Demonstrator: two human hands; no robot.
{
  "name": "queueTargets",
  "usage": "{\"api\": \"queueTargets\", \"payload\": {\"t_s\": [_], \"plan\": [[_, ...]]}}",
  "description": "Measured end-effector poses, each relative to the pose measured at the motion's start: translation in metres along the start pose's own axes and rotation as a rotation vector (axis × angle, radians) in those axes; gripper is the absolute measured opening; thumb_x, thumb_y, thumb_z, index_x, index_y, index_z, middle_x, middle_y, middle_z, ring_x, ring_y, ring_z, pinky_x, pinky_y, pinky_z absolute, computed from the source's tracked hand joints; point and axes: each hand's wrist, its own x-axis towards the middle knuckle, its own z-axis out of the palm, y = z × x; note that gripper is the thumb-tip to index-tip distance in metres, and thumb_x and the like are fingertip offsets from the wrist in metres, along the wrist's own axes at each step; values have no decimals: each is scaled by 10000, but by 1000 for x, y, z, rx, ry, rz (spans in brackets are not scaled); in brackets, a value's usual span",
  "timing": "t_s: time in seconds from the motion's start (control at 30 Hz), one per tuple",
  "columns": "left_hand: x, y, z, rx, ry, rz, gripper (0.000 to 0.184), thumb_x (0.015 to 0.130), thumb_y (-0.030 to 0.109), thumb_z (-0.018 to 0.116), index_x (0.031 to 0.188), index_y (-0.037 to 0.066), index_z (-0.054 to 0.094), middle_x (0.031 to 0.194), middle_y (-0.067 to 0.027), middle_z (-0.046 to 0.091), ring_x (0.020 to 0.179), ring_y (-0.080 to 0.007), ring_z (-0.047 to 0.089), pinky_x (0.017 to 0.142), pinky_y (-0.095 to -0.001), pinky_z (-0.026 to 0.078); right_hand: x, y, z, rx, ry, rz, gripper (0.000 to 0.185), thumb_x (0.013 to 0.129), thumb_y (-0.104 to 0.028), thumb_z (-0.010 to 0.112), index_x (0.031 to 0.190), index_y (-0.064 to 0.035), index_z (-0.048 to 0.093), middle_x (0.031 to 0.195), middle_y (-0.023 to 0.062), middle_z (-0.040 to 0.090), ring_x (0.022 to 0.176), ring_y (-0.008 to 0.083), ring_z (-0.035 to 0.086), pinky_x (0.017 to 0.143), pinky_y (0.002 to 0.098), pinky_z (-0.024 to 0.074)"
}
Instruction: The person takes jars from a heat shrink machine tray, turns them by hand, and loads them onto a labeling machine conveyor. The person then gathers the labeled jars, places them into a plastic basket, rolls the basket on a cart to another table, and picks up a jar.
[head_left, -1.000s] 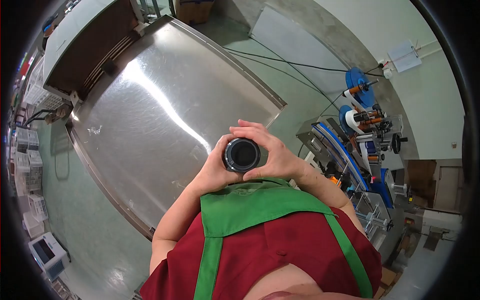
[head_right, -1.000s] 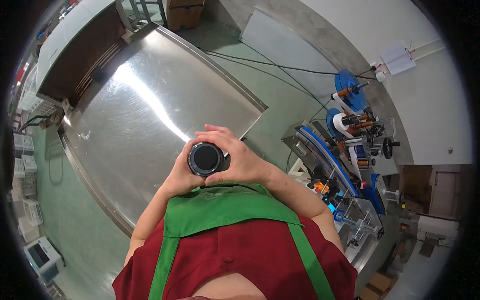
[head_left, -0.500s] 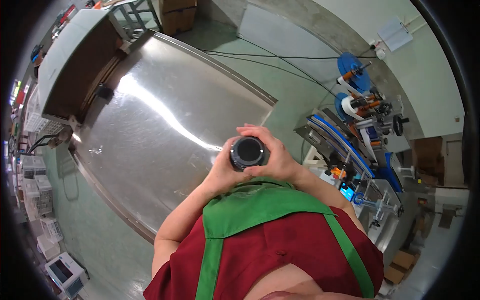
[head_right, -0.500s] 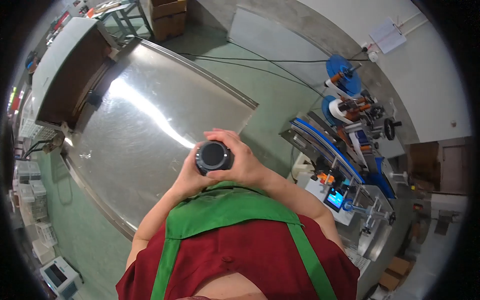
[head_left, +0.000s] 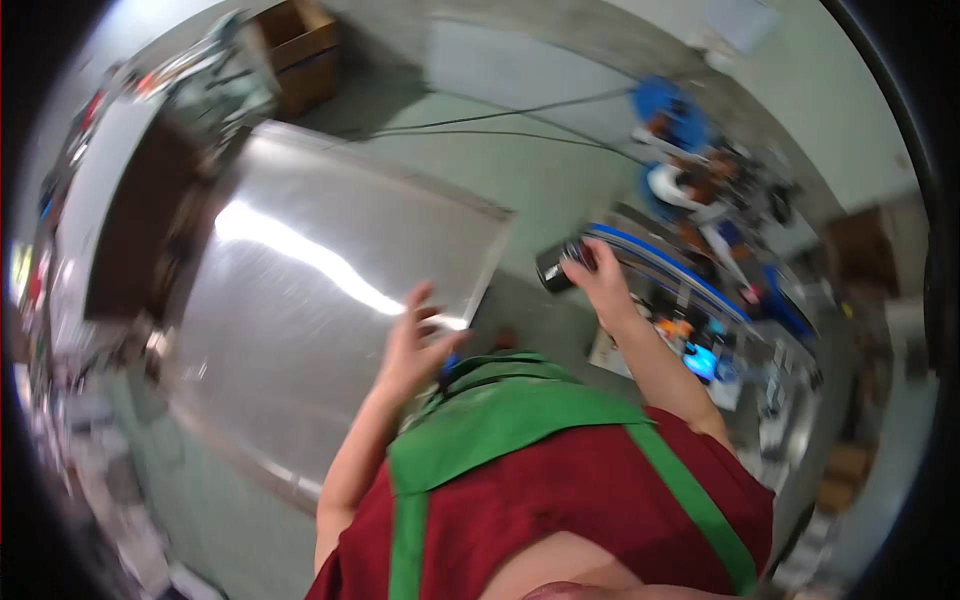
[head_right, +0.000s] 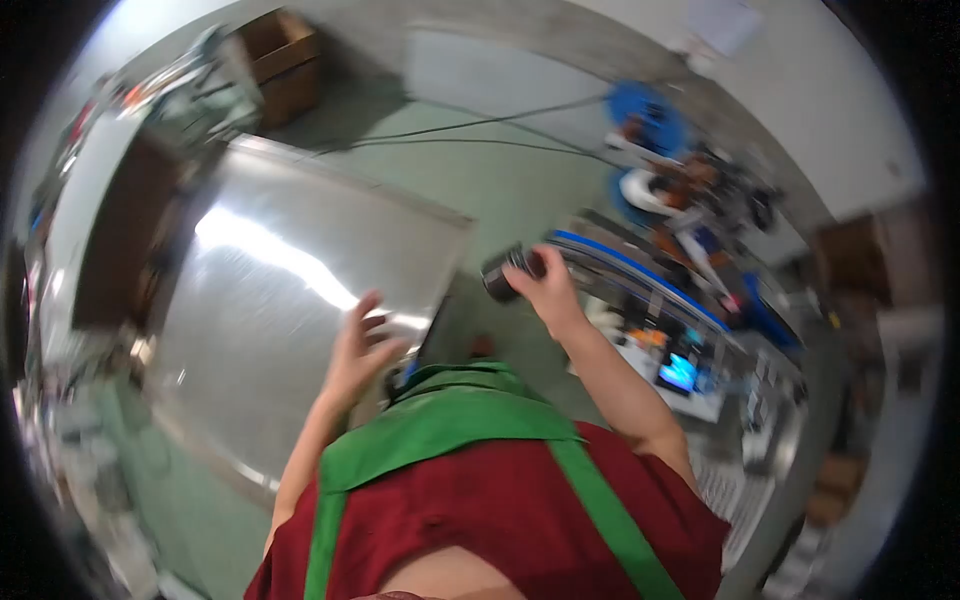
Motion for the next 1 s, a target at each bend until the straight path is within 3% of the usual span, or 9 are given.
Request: {"api": "queueTargets", "payload": {"t_s": [0.13,0.17,0.23,0.4,0.47,0.53,0.6,0.77,1.0], "plan": [[-8,-45,-19,-160,239,-70,579,867,68,608,1382,5,352,1354,-206,456,1131,-240,530,909,-339,465,69,-3,-107,-161,451,-113,613,779,-327,774,1188,2,457,1065,77,537,976,157,506,855,296,425],[-9,-39,-26,-184,274,-125,547,878,93,599,1369,12,372,1338,-195,471,1114,-234,540,885,-330,469,83,-9,-128,-286,478,-92,769,728,-419,797,1221,38,422,1141,165,552,1059,241,544,895,339,450],[-13,-44,-35,-227,349,-185,537,868,69,617,1351,8,390,1305,-170,503,1087,-210,551,859,-318,482,107,6,-150,-398,555,-119,591,751,-323,790,1134,30,512,1051,99,583,939,175,546,825,318,447],[-9,-49,-53,-157,546,-190,484,882,78,605,1321,13,414,1280,-162,526,1084,-210,560,831,-319,499,145,55,-177,-628,302,147,501,715,-321,805,1023,45,655,944,112,676,865,207,624,804,368,479],[-7,-49,-68,-145,624,-130,496,886,108,606,1333,9,413,1298,-163,525,1107,-220,555,854,-335,496,148,71,-174,-159,136,157,487,746,-249,792,1100,44,630,1026,116,664,921,202,624,850,344,482],[-2,-52,-94,-84,753,-92,456,866,73,617,1286,-5,457,1260,-155,549,1092,-216,558,861,-334,493,172,124,-193,-315,145,56,573,685,-270,826,1109,61,628,1093,143,663,992,247,632,898,367,470],[0,-67,-136,25,893,-88,449,849,62,621,1266,-9,469,1234,-147,560,1075,-213,561,866,-331,490,184,143,-202,-749,230,233,655,655,-283,840,1159,57,595,1183,202,609,1100,333,577,939,415,433],[11,-105,-264,414,1082,-115,473,777,55,667,1212,-20,498,1178,-172,580,1044,-269,577,916,-370,458,176,138,-181,-1024,315,545,1017,642,-376,845,1326,149,303,1317,303,456,1240,389,467,1014,445,403],[79,-134,-452,1110,1173,-384,745,718,217,770,1340,29,405,1373,-143,438,1283,-325,379,1065,-421,334,124,41,-151,-1246,668,439,734,766,-600,654,1068,64,564,1143,263,587,1090,438,544,905,518,426]]}}
